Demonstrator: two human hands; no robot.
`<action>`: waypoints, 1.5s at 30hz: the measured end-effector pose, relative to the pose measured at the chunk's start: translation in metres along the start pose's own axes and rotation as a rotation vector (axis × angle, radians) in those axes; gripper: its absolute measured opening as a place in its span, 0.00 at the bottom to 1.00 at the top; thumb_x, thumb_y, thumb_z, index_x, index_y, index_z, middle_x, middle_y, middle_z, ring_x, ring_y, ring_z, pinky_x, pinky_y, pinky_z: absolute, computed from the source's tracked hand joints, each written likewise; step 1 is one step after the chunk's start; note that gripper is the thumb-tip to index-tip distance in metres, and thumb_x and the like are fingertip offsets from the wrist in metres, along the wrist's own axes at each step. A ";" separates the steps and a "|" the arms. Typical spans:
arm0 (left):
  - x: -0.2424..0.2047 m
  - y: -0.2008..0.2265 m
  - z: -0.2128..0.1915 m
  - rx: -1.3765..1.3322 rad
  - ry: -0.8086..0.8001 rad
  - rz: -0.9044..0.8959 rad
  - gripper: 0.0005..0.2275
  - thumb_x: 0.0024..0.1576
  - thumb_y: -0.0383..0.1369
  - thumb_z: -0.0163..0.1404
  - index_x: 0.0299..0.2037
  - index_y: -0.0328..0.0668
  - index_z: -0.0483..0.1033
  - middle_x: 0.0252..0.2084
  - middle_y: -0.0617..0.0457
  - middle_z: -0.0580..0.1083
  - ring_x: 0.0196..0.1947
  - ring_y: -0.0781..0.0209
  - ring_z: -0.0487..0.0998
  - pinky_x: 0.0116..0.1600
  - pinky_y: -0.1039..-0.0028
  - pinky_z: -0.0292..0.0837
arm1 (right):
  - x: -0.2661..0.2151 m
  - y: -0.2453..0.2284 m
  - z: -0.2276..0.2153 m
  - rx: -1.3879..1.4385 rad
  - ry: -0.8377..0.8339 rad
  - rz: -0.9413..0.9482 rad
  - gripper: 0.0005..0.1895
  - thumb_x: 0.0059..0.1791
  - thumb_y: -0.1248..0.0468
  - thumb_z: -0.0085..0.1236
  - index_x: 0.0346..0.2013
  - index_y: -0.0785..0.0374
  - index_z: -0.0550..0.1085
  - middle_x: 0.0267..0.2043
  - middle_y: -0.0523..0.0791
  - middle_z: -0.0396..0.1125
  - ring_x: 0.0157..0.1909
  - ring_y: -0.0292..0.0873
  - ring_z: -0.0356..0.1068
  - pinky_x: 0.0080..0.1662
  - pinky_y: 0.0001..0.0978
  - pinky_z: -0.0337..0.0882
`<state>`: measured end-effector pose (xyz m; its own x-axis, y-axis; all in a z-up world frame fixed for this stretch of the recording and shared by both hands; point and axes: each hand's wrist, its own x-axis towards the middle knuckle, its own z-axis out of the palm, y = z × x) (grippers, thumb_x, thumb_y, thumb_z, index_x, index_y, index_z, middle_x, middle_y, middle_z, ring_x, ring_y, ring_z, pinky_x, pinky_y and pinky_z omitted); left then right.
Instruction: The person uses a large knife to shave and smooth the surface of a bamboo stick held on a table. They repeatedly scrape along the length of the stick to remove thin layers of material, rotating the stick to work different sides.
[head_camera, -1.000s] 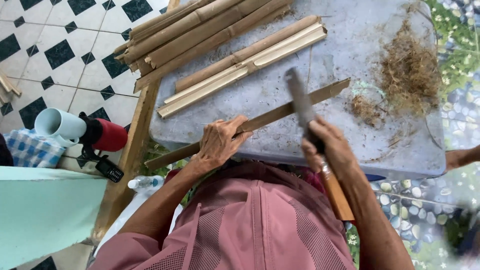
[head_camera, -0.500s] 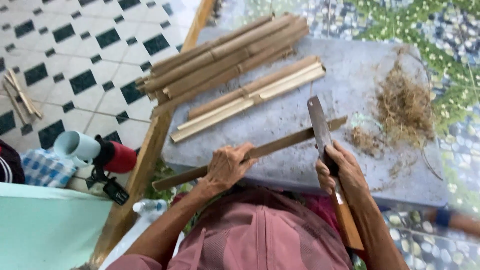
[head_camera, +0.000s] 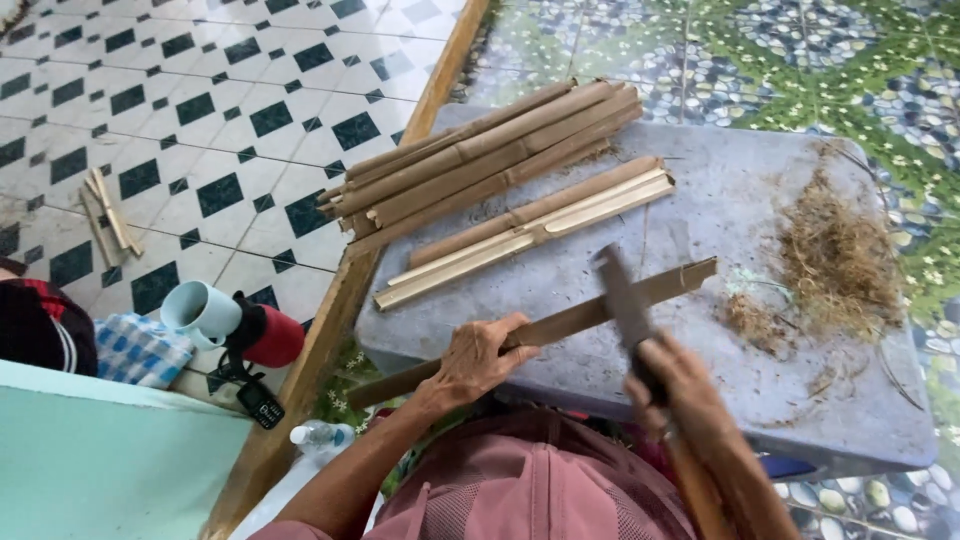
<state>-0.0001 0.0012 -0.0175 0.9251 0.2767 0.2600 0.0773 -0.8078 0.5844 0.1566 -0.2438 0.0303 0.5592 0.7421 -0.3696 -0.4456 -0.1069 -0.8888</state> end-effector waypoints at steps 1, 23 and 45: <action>0.000 0.005 -0.006 0.003 0.000 -0.001 0.12 0.60 0.43 0.55 0.45 0.47 0.75 0.24 0.57 0.74 0.19 0.63 0.73 0.25 0.71 0.66 | -0.002 0.003 0.009 0.002 -0.002 -0.001 0.24 0.58 0.55 0.43 0.65 0.66 0.63 0.17 0.43 0.62 0.10 0.37 0.59 0.11 0.28 0.62; 0.002 0.014 -0.027 -0.327 -0.239 -0.078 0.12 0.58 0.43 0.56 0.39 0.44 0.76 0.25 0.57 0.69 0.24 0.65 0.66 0.31 0.72 0.59 | -0.006 -0.002 0.011 0.065 -0.063 -0.030 0.17 0.58 0.58 0.42 0.57 0.65 0.64 0.17 0.46 0.59 0.09 0.39 0.54 0.11 0.30 0.58; 0.002 0.006 -0.018 -0.315 -0.260 -0.222 0.14 0.52 0.42 0.63 0.41 0.46 0.77 0.32 0.58 0.75 0.31 0.63 0.76 0.38 0.71 0.67 | -0.002 -0.008 -0.009 0.323 0.019 -0.273 0.16 0.58 0.61 0.41 0.61 0.55 0.58 0.20 0.47 0.57 0.09 0.35 0.51 0.12 0.26 0.57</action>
<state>-0.0048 0.0062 0.0001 0.9646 0.2529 -0.0754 0.2044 -0.5355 0.8195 0.1654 -0.2508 0.0361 0.6988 0.7014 -0.1401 -0.4737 0.3071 -0.8254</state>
